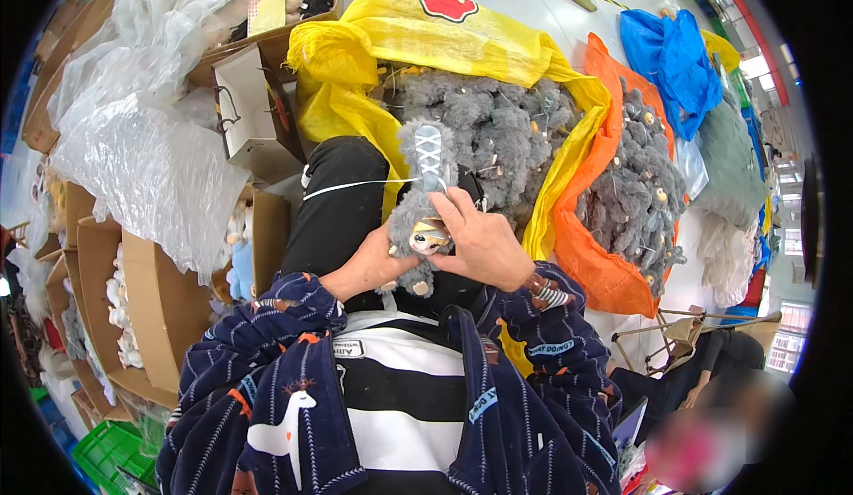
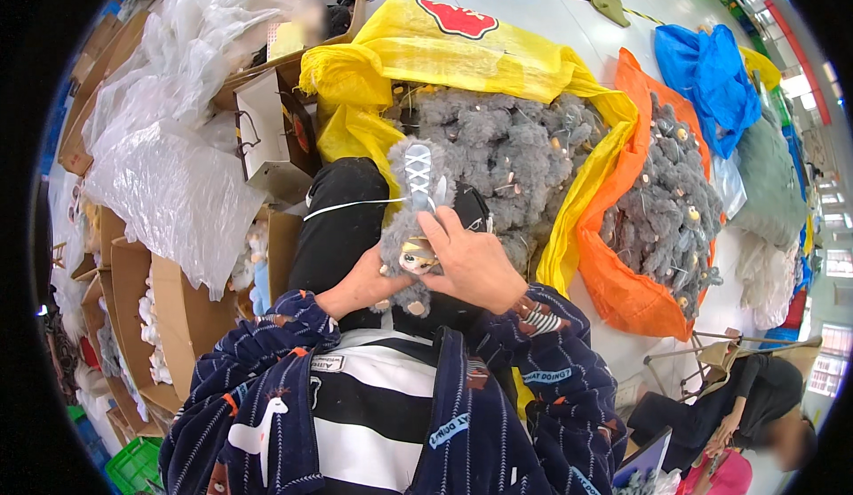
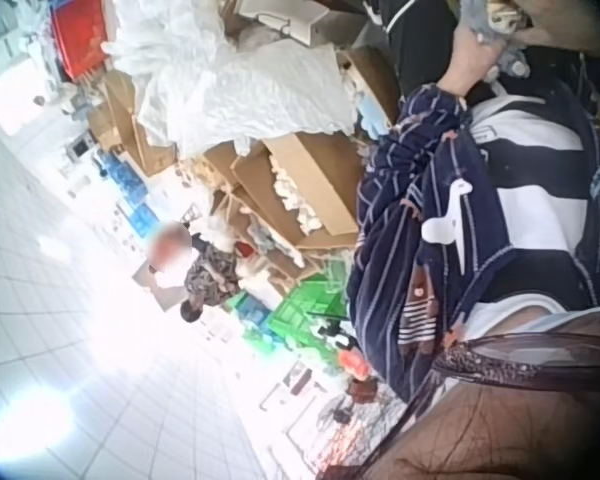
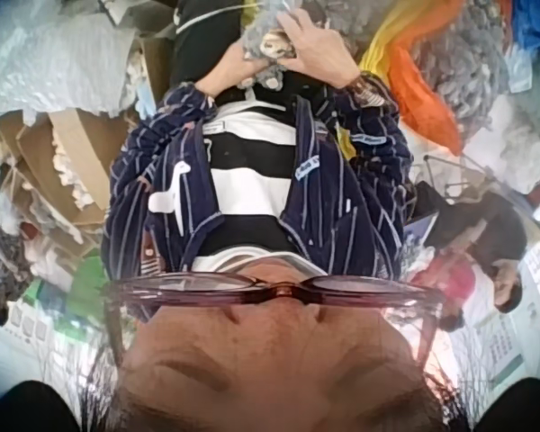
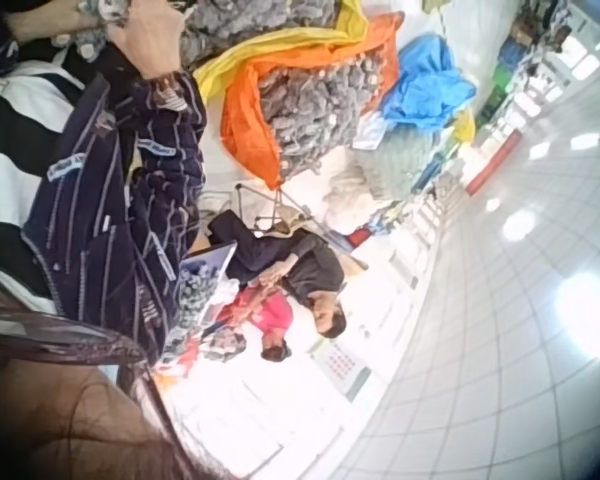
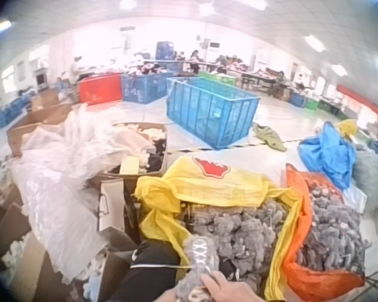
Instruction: The person sits on the floor and repeatedly picks up gray stuffed toys from a yellow sack. They trim loose threads and fluff the toys using small scissors, then place the finished items back into the sack.
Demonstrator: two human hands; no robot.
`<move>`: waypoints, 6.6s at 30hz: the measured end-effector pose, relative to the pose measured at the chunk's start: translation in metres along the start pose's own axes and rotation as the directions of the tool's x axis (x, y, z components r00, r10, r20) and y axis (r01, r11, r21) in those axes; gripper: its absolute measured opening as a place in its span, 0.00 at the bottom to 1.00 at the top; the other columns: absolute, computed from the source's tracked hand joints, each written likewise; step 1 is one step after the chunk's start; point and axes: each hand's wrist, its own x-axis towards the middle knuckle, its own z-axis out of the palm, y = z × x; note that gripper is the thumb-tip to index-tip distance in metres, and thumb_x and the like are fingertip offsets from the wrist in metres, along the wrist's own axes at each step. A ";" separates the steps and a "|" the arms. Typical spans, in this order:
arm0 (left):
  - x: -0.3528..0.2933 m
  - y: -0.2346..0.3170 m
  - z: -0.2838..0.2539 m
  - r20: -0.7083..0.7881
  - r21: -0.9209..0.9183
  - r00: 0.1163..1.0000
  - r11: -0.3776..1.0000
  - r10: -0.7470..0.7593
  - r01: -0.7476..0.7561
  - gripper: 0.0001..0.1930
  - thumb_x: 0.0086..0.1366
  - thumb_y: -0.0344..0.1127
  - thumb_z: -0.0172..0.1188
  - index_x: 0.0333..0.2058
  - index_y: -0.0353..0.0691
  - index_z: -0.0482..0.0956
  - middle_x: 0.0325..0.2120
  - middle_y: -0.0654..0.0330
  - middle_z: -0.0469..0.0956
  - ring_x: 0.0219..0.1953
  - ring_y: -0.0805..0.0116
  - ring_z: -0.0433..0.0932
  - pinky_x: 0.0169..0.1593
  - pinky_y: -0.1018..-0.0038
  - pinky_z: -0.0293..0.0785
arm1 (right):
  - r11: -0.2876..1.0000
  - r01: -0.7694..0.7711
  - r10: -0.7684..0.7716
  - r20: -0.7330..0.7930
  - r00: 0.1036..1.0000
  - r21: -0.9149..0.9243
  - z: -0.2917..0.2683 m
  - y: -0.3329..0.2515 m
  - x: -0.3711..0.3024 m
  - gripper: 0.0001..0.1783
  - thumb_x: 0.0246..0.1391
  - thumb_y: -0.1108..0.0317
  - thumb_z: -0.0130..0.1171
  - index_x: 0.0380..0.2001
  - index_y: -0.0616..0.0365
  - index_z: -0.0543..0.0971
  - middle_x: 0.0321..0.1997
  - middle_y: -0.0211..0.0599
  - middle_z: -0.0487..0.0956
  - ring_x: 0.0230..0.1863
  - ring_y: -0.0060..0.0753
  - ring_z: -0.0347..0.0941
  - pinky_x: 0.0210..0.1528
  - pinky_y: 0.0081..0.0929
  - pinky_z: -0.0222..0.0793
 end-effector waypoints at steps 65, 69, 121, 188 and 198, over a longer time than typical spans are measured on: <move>0.008 0.026 -0.009 -0.115 -0.372 0.992 0.928 -0.053 0.007 0.21 0.54 0.28 0.60 0.48 0.35 0.68 0.42 0.61 0.73 0.44 0.73 0.71 0.49 0.76 0.66 | -0.280 0.564 0.918 0.043 0.395 0.777 0.022 0.061 -0.039 0.08 0.57 0.63 0.48 0.33 0.56 0.69 0.30 0.28 0.72 0.14 0.14 0.50 0.18 0.11 0.53; 0.018 0.051 -0.015 -0.060 -0.383 0.998 0.923 0.009 -0.031 0.22 0.55 0.29 0.60 0.49 0.35 0.66 0.43 0.61 0.72 0.44 0.73 0.71 0.50 0.76 0.66 | 0.270 -0.120 0.812 -0.159 0.562 0.956 0.021 0.016 -0.037 0.12 0.51 0.66 0.54 0.36 0.63 0.72 0.28 0.30 0.75 0.20 0.14 0.60 0.23 0.13 0.57; 0.033 0.033 -0.029 -0.134 -0.837 0.975 0.547 -0.180 -0.014 0.20 0.55 0.27 0.56 0.48 0.40 0.65 0.42 0.62 0.71 0.45 0.69 0.70 0.48 0.68 0.67 | 0.614 -0.128 0.592 -0.347 0.728 0.779 0.050 -0.029 -0.022 0.28 0.40 0.76 0.60 0.48 0.62 0.64 0.46 0.38 0.69 0.48 0.24 0.65 0.48 0.20 0.62; 0.040 0.023 -0.018 0.019 -0.539 0.988 0.831 -0.151 0.137 0.27 0.53 0.31 0.61 0.51 0.33 0.62 0.46 0.59 0.69 0.47 0.70 0.67 0.53 0.73 0.62 | 0.895 -0.274 0.415 -0.435 0.799 0.351 0.004 -0.006 -0.012 0.15 0.41 0.72 0.63 0.35 0.62 0.75 0.20 0.39 0.73 0.22 0.33 0.73 0.25 0.23 0.68; 0.031 0.011 -0.011 -0.036 -0.291 0.999 0.956 0.036 -0.044 0.27 0.52 0.28 0.62 0.51 0.35 0.63 0.45 0.62 0.70 0.48 0.73 0.68 0.53 0.74 0.62 | 0.143 -0.335 0.714 0.137 0.686 0.932 0.028 0.020 -0.027 0.10 0.54 0.66 0.51 0.27 0.63 0.74 0.15 0.28 0.69 0.15 0.14 0.61 0.18 0.14 0.57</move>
